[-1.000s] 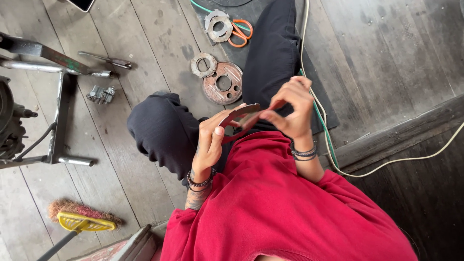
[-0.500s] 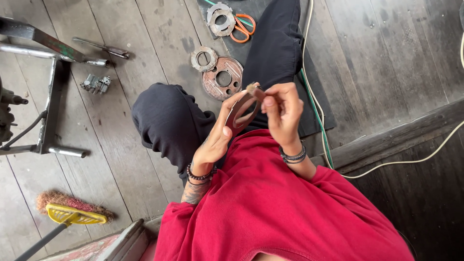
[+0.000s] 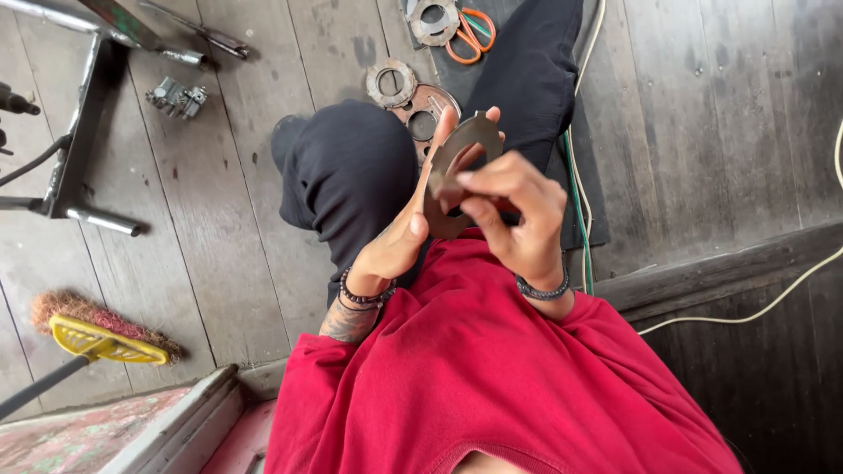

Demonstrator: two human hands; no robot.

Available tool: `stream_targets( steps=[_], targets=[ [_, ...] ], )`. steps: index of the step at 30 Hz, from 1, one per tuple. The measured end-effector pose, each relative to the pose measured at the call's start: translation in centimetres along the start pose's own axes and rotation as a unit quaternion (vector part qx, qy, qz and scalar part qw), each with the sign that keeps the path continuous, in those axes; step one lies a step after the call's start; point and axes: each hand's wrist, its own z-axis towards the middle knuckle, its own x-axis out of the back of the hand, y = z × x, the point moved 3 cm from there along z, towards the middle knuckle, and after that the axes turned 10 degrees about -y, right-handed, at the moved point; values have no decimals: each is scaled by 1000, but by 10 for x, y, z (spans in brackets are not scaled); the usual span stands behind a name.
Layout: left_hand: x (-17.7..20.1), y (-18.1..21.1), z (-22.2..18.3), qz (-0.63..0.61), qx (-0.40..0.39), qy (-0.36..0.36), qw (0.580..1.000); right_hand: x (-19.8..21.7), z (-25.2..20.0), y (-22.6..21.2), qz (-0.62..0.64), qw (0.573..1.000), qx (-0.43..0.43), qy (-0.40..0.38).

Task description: Sanding the surface of a motorcycle clutch plate to clean it while sitting on the floor.

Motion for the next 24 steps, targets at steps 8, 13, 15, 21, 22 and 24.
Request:
stream_targets(
  steps=[8,13,15,21,22,24],
  targets=[
    [-54,70,17,255,-33,-40,966,-5,1,8,61,998,3,32],
    [-57,77,15,292,-83,-26,952,-11,-13,20,134,990,-7,-31],
    [-55,73,15,243,-59,-50,967,-6,-10,33,158,987,-9,28],
    [-58,82,10,281,-46,-55,957,-20,-39,15,231,972,-1,-35],
    [-58,84,12,282,-47,-54,957,-19,-37,18,232,972,0,-36],
    [-61,88,14,364,-68,-62,927,-14,-35,24,196,981,-18,2]
  ],
)
